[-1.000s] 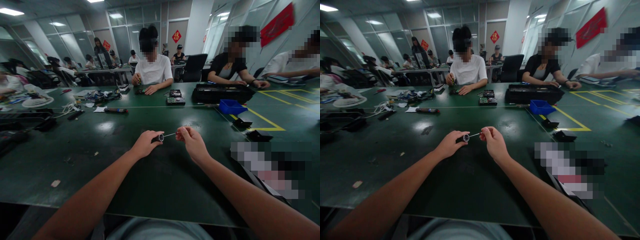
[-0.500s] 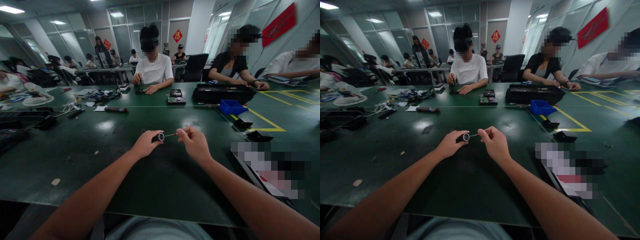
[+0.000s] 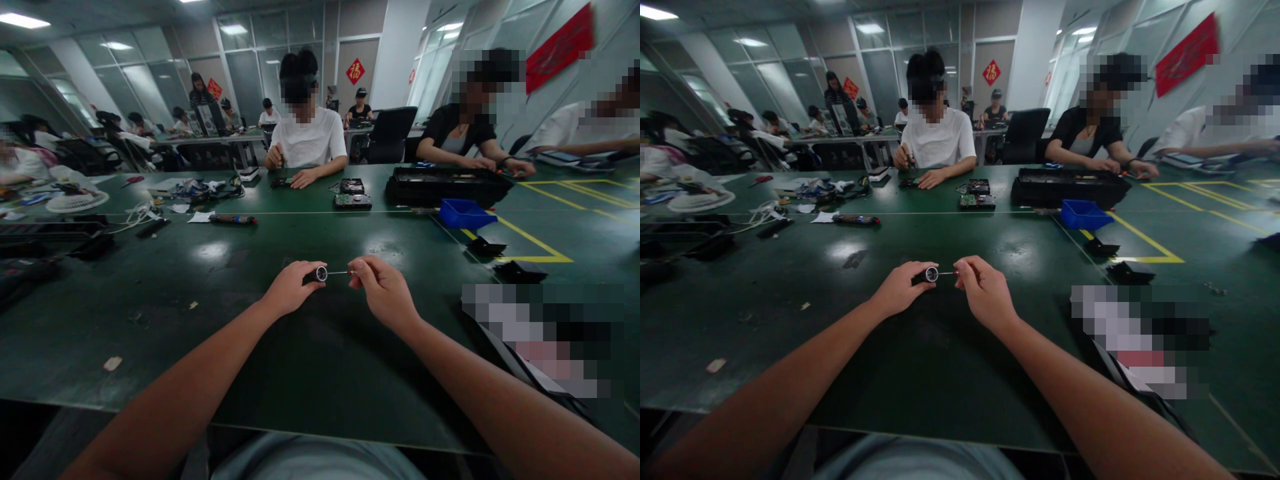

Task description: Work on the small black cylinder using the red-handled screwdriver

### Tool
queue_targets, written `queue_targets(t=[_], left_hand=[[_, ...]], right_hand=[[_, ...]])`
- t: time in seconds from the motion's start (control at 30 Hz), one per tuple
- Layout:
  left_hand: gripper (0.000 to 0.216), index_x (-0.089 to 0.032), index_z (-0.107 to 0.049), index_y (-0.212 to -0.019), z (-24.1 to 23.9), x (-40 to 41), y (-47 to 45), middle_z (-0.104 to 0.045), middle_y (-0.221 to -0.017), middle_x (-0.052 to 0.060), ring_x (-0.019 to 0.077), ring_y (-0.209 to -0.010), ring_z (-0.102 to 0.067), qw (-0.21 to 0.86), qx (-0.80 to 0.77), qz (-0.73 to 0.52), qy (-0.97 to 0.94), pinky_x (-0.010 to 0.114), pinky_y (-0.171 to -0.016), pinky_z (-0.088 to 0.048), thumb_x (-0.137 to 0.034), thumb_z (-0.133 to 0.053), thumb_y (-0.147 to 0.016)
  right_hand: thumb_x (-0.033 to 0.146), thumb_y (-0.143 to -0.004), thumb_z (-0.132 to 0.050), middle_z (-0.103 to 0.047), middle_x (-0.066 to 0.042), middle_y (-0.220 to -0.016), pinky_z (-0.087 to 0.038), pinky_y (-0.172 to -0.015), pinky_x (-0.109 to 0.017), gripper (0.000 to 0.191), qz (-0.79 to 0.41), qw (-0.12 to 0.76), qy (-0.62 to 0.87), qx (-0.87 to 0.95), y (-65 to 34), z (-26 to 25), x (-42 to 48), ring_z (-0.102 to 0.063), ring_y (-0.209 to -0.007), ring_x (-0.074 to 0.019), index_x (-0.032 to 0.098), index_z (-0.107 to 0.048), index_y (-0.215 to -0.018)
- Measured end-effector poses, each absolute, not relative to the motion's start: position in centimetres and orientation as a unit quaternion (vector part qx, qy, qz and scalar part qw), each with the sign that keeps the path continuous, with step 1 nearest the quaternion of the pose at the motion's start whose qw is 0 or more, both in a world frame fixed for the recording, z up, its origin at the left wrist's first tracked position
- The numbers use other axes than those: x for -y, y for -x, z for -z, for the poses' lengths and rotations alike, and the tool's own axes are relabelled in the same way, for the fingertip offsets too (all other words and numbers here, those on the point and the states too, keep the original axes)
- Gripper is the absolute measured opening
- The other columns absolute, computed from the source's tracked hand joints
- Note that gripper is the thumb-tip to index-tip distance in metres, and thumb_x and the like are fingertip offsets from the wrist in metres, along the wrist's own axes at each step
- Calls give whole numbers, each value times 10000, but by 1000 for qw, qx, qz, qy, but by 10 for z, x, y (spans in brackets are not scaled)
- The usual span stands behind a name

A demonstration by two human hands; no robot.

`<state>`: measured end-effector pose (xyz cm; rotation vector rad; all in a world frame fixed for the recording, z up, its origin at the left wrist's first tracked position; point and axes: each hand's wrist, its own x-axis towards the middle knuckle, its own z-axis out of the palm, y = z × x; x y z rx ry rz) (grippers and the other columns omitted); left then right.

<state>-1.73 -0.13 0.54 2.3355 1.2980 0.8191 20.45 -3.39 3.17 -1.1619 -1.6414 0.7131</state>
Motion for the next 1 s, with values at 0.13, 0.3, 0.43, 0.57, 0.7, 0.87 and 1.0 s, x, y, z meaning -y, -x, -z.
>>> queue_targets(t=[0.13,0.3,0.43,0.57,0.7,0.87,1.0], left_hand=[[392,-242,-627,-1280,-5,1,18,-686,-1170,44,230,-1075,-613,173,-457,-291,-823,395,-975,-470,-297,-698,-899],[381,-232,-629,-1272,-6,1,18,-684,-1177,48,228,-1076,-616,179,-454,-289,-824,397,-976,-471,-278,-694,-900],[389,-239,-628,-1280,-8,3,16,-683,-1183,48,236,-1084,-612,181,-463,-288,-819,403,-980,-473,-280,-693,-899],[405,-253,-607,-1312,-13,5,16,-673,-1205,49,236,-1118,-601,163,-459,-313,-815,421,-1014,-462,-284,-672,-914],[401,-269,-589,-1327,-17,3,18,-659,-1246,49,224,-1164,-581,117,-412,-336,-839,432,-1049,-434,-283,-652,-931],[397,-264,-617,-1295,-14,-4,21,-689,-1142,45,233,-1054,-605,99,-445,-243,-856,433,-979,-445,-300,-689,-906],[408,-258,-606,-1314,-11,-4,21,-687,-1148,45,234,-1055,-597,107,-455,-238,-852,425,-967,-442,-297,-676,-914]], right_hand=[[373,-953,-522,-700,-20,-831,-490,-715,-337,198,-328,499,465,653,-205,-27,32,-678,-782,-202,248,-641,-1051],[416,-1001,-429,-608,5,-680,-450,-651,-328,293,-302,486,464,676,-205,-29,34,-592,-651,-177,247,-660,-939],[391,-918,-578,-673,-20,-798,-495,-719,-355,185,-349,522,467,622,-203,-29,34,-649,-748,-199,239,-629,-1010],[452,-878,-631,-682,-47,-848,-531,-826,-401,240,-433,576,432,543,-200,-27,29,-661,-801,-202,218,-651,-926],[505,-860,-637,-635,-27,-784,-561,-831,-421,274,-533,596,400,448,-204,-26,19,-637,-745,-189,230,-640,-865],[444,-838,-675,-601,-13,-720,-579,-749,-390,229,-527,601,450,397,-212,-21,7,-571,-633,-159,227,-618,-792],[472,-838,-676,-635,-16,-773,-567,-730,-360,254,-489,605,460,429,-210,-16,8,-607,-685,-161,222,-631,-847]])
